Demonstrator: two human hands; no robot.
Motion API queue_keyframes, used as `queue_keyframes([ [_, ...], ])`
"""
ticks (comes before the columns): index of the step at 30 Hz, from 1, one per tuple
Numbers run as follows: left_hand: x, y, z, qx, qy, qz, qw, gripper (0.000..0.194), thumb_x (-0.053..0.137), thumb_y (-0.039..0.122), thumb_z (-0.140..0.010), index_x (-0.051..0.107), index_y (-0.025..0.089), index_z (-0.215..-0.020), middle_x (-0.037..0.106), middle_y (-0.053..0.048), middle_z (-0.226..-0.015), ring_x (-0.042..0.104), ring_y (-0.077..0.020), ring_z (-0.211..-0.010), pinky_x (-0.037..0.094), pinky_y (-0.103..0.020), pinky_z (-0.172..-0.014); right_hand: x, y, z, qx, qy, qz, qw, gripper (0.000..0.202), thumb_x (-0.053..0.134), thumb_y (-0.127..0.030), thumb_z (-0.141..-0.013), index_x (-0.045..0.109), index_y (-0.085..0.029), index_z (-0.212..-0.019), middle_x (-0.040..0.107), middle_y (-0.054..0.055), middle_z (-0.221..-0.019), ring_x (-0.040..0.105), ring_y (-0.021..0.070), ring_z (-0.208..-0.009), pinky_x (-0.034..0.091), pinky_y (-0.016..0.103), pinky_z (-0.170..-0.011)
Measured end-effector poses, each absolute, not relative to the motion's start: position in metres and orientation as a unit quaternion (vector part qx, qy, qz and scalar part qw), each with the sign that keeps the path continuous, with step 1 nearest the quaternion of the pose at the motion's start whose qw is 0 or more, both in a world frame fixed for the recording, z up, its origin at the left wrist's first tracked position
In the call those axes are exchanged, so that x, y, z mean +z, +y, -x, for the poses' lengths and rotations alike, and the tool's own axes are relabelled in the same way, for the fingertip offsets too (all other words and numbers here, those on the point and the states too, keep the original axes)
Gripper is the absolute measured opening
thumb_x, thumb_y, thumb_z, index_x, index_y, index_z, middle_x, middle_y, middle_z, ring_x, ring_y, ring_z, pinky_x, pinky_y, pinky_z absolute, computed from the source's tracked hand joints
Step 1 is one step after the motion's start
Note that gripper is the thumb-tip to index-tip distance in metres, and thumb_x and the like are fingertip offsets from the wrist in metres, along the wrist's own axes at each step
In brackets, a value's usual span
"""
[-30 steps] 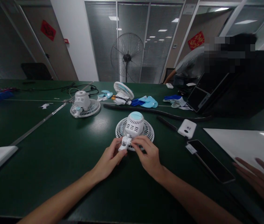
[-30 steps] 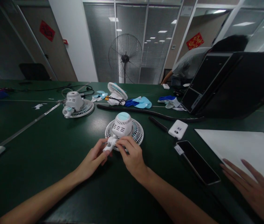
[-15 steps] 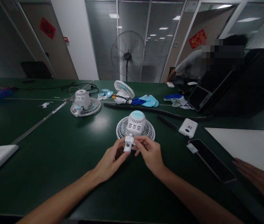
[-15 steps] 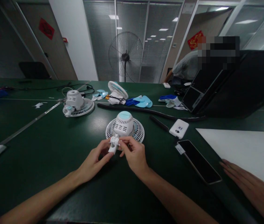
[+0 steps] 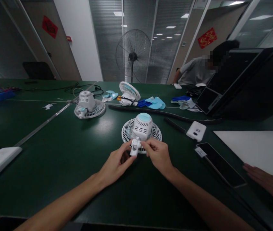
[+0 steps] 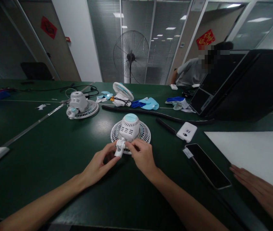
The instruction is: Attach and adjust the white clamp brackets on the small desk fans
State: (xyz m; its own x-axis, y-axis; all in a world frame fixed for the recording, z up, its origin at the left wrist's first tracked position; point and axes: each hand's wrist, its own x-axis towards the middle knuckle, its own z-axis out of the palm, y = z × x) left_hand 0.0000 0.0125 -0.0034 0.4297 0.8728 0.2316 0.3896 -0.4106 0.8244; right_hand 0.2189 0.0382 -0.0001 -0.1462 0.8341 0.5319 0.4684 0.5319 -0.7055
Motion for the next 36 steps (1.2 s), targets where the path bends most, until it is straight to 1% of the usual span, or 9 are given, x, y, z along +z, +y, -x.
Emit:
queue_keyframes([
  [2, -0.005, 0.012, 0.000, 0.338, 0.415, -0.768, 0.352, 0.058, 0.055, 0.038, -0.103, 0.036, 0.024, -0.155, 0.071, -0.008, -0.109, 0.063, -0.0169, -0.073, 0.053, -0.031, -0.064, 0.002, 0.037, -0.221, 0.187, -0.736, 0.454, 0.466, 0.036, 0.064, -0.033, -0.100, 0.063, -0.020, -0.068, 0.059, -0.002, -0.063, 0.056, 0.0125, -0.056, 0.047, 0.027, -0.056],
  [5, -0.007, 0.011, -0.001, 0.340, 0.418, -0.766, 0.350, 0.058, 0.055, 0.038, -0.103, 0.034, 0.027, -0.156, 0.070, -0.008, -0.116, 0.063, -0.0162, -0.073, 0.053, -0.031, -0.064, 0.003, 0.036, -0.231, 0.174, -0.757, 0.433, 0.457, 0.014, 0.069, -0.033, -0.097, 0.069, -0.020, -0.102, 0.070, 0.002, -0.085, 0.061, 0.0121, -0.061, 0.050, 0.025, -0.054],
  [7, -0.007, 0.011, -0.001, 0.343, 0.418, -0.765, 0.349, 0.059, 0.055, 0.037, -0.103, 0.033, 0.029, -0.157, 0.069, -0.007, -0.119, 0.063, -0.0156, -0.074, 0.053, -0.030, -0.064, 0.003, 0.037, -0.239, 0.157, -0.800, 0.383, 0.434, 0.027, 0.071, -0.030, -0.095, 0.065, -0.021, -0.120, 0.072, 0.005, -0.103, 0.064, 0.0119, -0.066, 0.052, 0.024, -0.054],
  [10, -0.007, 0.011, -0.001, 0.345, 0.415, -0.765, 0.352, 0.058, 0.056, 0.035, -0.103, 0.033, 0.030, -0.156, 0.068, -0.006, -0.119, 0.062, -0.0150, -0.074, 0.052, -0.029, -0.065, 0.000, 0.039, -0.247, 0.087, -0.853, 0.320, 0.402, 0.021, 0.066, -0.021, -0.098, 0.067, -0.023, -0.119, 0.072, 0.007, -0.115, 0.072, 0.0163, -0.088, 0.058, 0.027, -0.069],
  [13, -0.006, 0.012, -0.001, 0.350, 0.415, -0.761, 0.355, 0.056, 0.057, 0.035, -0.103, 0.035, 0.030, -0.155, 0.068, -0.005, -0.118, 0.062, -0.0153, -0.076, 0.052, -0.029, -0.066, -0.004, 0.042, -0.244, 0.038, -0.850, 0.315, 0.421, 0.017, 0.062, -0.015, -0.100, 0.069, -0.022, -0.113, 0.074, 0.006, -0.112, 0.072, 0.0193, -0.103, 0.058, 0.031, -0.084],
  [18, -0.004, 0.013, -0.001, 0.362, 0.411, -0.756, 0.358, 0.055, 0.057, 0.035, -0.103, 0.037, 0.027, -0.153, 0.069, -0.006, -0.116, 0.062, -0.0159, -0.077, 0.051, -0.029, -0.067, -0.010, 0.047, -0.236, 0.003, -0.834, 0.309, 0.457, 0.011, 0.062, -0.017, -0.101, 0.071, -0.022, -0.105, 0.074, 0.006, -0.107, 0.073, 0.0181, -0.097, 0.059, 0.031, -0.082],
  [23, -0.002, 0.013, -0.001, 0.363, 0.411, -0.759, 0.352, 0.053, 0.056, 0.037, -0.102, 0.039, 0.024, -0.151, 0.070, -0.005, -0.107, 0.060, -0.0149, -0.072, 0.050, -0.028, -0.064, -0.008, 0.050, -0.240, -0.034, -0.859, 0.261, 0.439, 0.017, 0.065, -0.014, -0.099, 0.071, -0.020, -0.114, 0.076, 0.006, -0.108, 0.074, 0.0167, -0.095, 0.060, 0.029, -0.083],
  [33, -0.001, 0.012, 0.001, 0.353, 0.409, -0.761, 0.359, 0.054, 0.054, 0.037, -0.103, 0.037, 0.023, -0.152, 0.068, -0.005, -0.106, 0.061, -0.0155, -0.073, 0.051, -0.029, -0.064, 0.000, 0.047, -0.243, -0.001, -0.868, 0.266, 0.420, 0.039, 0.064, -0.018, -0.099, 0.064, -0.024, -0.137, 0.072, 0.009, -0.127, 0.072, 0.0229, -0.112, 0.063, 0.038, -0.094],
  [36, -0.001, 0.012, 0.001, 0.355, 0.410, -0.763, 0.351, 0.053, 0.054, 0.037, -0.103, 0.038, 0.022, -0.152, 0.067, -0.005, -0.100, 0.060, -0.0155, -0.072, 0.050, -0.029, -0.064, 0.002, 0.045, -0.240, 0.039, -0.857, 0.276, 0.434, 0.031, 0.064, -0.018, -0.099, 0.070, -0.023, -0.129, 0.075, 0.009, -0.120, 0.073, 0.0228, -0.106, 0.063, 0.038, -0.091],
])
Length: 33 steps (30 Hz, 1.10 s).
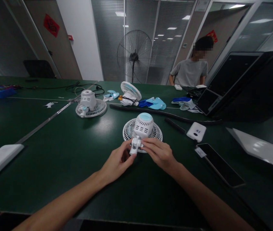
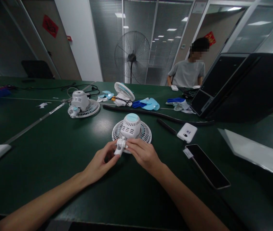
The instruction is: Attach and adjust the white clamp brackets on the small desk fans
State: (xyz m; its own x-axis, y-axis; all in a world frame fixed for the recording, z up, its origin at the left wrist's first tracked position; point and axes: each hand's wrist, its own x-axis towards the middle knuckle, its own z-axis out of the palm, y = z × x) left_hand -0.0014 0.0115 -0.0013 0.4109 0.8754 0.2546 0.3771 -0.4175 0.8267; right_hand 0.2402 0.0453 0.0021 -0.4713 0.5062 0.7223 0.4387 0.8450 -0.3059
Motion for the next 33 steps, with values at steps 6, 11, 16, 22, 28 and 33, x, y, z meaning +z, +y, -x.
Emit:
queue_keyframes([
  [6, -0.003, 0.011, 0.001, 0.342, 0.420, -0.771, 0.335, 0.055, 0.055, 0.035, -0.102, 0.038, 0.022, -0.152, 0.068, -0.004, -0.096, 0.061, -0.0150, -0.068, 0.051, -0.029, -0.063, 0.006, 0.038, -0.219, 0.170, -0.755, 0.421, 0.474, 0.026, 0.066, -0.032, -0.099, 0.071, -0.020, -0.077, 0.069, 0.002, -0.073, 0.065, 0.0156, -0.064, 0.055, 0.029, -0.059],
  [11, -0.004, 0.011, 0.000, 0.334, 0.429, -0.773, 0.326, 0.057, 0.057, 0.032, -0.100, 0.036, 0.027, -0.153, 0.069, -0.005, -0.111, 0.062, -0.0143, -0.069, 0.050, -0.028, -0.060, 0.005, 0.035, -0.228, 0.158, -0.762, 0.431, 0.457, 0.014, 0.066, -0.033, -0.099, 0.071, -0.020, -0.097, 0.070, 0.002, -0.082, 0.063, 0.0138, -0.062, 0.053, 0.027, -0.057],
  [16, -0.002, 0.011, 0.000, 0.333, 0.425, -0.773, 0.333, 0.057, 0.055, 0.032, -0.101, 0.034, 0.026, -0.153, 0.068, -0.006, -0.114, 0.063, -0.0144, -0.071, 0.051, -0.028, -0.062, 0.002, 0.038, -0.247, 0.075, -0.849, 0.342, 0.396, 0.025, 0.067, -0.024, -0.098, 0.070, -0.025, -0.122, 0.073, 0.007, -0.115, 0.072, 0.0175, -0.088, 0.058, 0.028, -0.069],
  [22, -0.003, 0.012, 0.000, 0.334, 0.429, -0.771, 0.333, 0.056, 0.056, 0.034, -0.101, 0.036, 0.024, -0.152, 0.069, -0.005, -0.105, 0.060, -0.0139, -0.068, 0.050, -0.027, -0.061, 0.007, 0.038, -0.227, 0.158, -0.775, 0.402, 0.461, 0.012, 0.065, -0.028, -0.099, 0.072, -0.021, -0.092, 0.071, 0.004, -0.087, 0.066, 0.0164, -0.070, 0.054, 0.029, -0.059],
  [28, -0.005, 0.012, 0.001, 0.339, 0.433, -0.771, 0.321, 0.056, 0.056, 0.035, -0.100, 0.038, 0.025, -0.153, 0.070, -0.007, -0.112, 0.061, -0.0144, -0.069, 0.051, -0.027, -0.059, 0.008, 0.036, -0.234, 0.128, -0.788, 0.409, 0.442, 0.018, 0.067, -0.031, -0.098, 0.069, -0.022, -0.114, 0.071, 0.004, -0.094, 0.060, 0.0132, -0.061, 0.051, 0.027, -0.053],
  [33, -0.005, 0.011, 0.001, 0.344, 0.431, -0.768, 0.326, 0.056, 0.057, 0.034, -0.100, 0.039, 0.023, -0.152, 0.070, -0.006, -0.111, 0.062, -0.0141, -0.070, 0.051, -0.027, -0.061, 0.002, 0.042, -0.251, 0.057, -0.849, 0.358, 0.384, 0.025, 0.068, -0.028, -0.098, 0.070, -0.027, -0.123, 0.074, 0.006, -0.112, 0.067, 0.0130, -0.070, 0.051, 0.026, -0.058],
])
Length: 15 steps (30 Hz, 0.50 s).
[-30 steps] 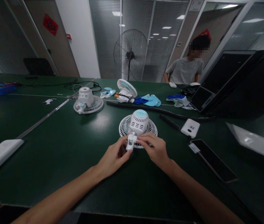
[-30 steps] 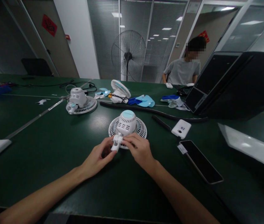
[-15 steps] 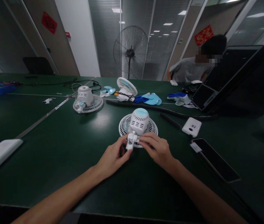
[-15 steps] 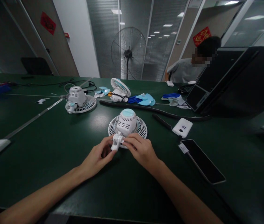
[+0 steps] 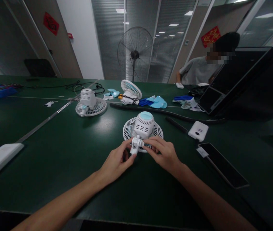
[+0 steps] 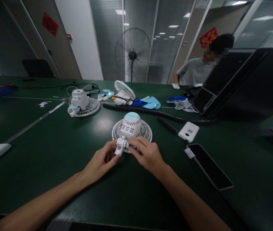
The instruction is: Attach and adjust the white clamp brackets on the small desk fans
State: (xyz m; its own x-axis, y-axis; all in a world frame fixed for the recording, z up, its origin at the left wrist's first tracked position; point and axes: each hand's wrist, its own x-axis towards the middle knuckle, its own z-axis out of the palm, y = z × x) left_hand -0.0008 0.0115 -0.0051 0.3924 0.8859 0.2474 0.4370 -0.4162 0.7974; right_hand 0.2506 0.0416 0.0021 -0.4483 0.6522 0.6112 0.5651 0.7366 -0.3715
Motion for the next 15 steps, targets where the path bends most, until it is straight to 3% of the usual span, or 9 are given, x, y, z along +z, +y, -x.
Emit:
queue_keyframes([
  [4, -0.005, 0.012, 0.000, 0.348, 0.431, -0.764, 0.330, 0.054, 0.055, 0.034, -0.101, 0.039, 0.024, -0.151, 0.069, -0.005, -0.109, 0.062, -0.0139, -0.071, 0.051, -0.027, -0.062, 0.003, 0.042, -0.239, 0.100, -0.825, 0.360, 0.424, 0.015, 0.066, -0.029, -0.099, 0.074, -0.022, -0.110, 0.075, 0.005, -0.099, 0.069, 0.0166, -0.078, 0.052, 0.028, -0.063],
  [7, -0.005, 0.012, 0.000, 0.350, 0.432, -0.763, 0.331, 0.054, 0.055, 0.034, -0.101, 0.038, 0.024, -0.151, 0.068, -0.006, -0.110, 0.062, -0.0141, -0.070, 0.051, -0.027, -0.062, 0.006, 0.040, -0.225, 0.187, -0.768, 0.414, 0.450, 0.021, 0.064, -0.032, -0.100, 0.074, -0.020, -0.086, 0.070, 0.002, -0.075, 0.064, 0.0152, -0.063, 0.050, 0.027, -0.056],
  [9, -0.004, 0.011, 0.000, 0.347, 0.435, -0.765, 0.326, 0.055, 0.055, 0.034, -0.100, 0.038, 0.024, -0.151, 0.068, -0.006, -0.110, 0.061, -0.0142, -0.070, 0.051, -0.028, -0.062, 0.008, 0.037, -0.221, 0.228, -0.740, 0.442, 0.452, 0.026, 0.062, -0.034, -0.100, 0.072, -0.019, -0.081, 0.067, 0.000, -0.067, 0.061, 0.0141, -0.057, 0.047, 0.026, -0.050],
  [12, -0.004, 0.009, -0.001, 0.343, 0.442, -0.767, 0.315, 0.055, 0.056, 0.034, -0.100, 0.039, 0.026, -0.151, 0.068, -0.005, -0.109, 0.061, -0.0140, -0.068, 0.051, -0.028, -0.061, 0.006, 0.036, -0.226, 0.213, -0.741, 0.442, 0.458, 0.018, 0.065, -0.035, -0.099, 0.073, -0.020, -0.099, 0.070, 0.002, -0.077, 0.060, 0.0131, -0.057, 0.047, 0.024, -0.048],
  [15, -0.002, 0.010, -0.001, 0.340, 0.451, -0.766, 0.307, 0.055, 0.057, 0.033, -0.099, 0.039, 0.026, -0.151, 0.068, -0.004, -0.105, 0.061, -0.0146, -0.068, 0.052, -0.029, -0.062, 0.003, 0.038, -0.237, 0.155, -0.801, 0.390, 0.428, 0.025, 0.068, -0.033, -0.096, 0.069, -0.022, -0.119, 0.072, 0.005, -0.094, 0.059, 0.0114, -0.059, 0.049, 0.024, -0.050],
])
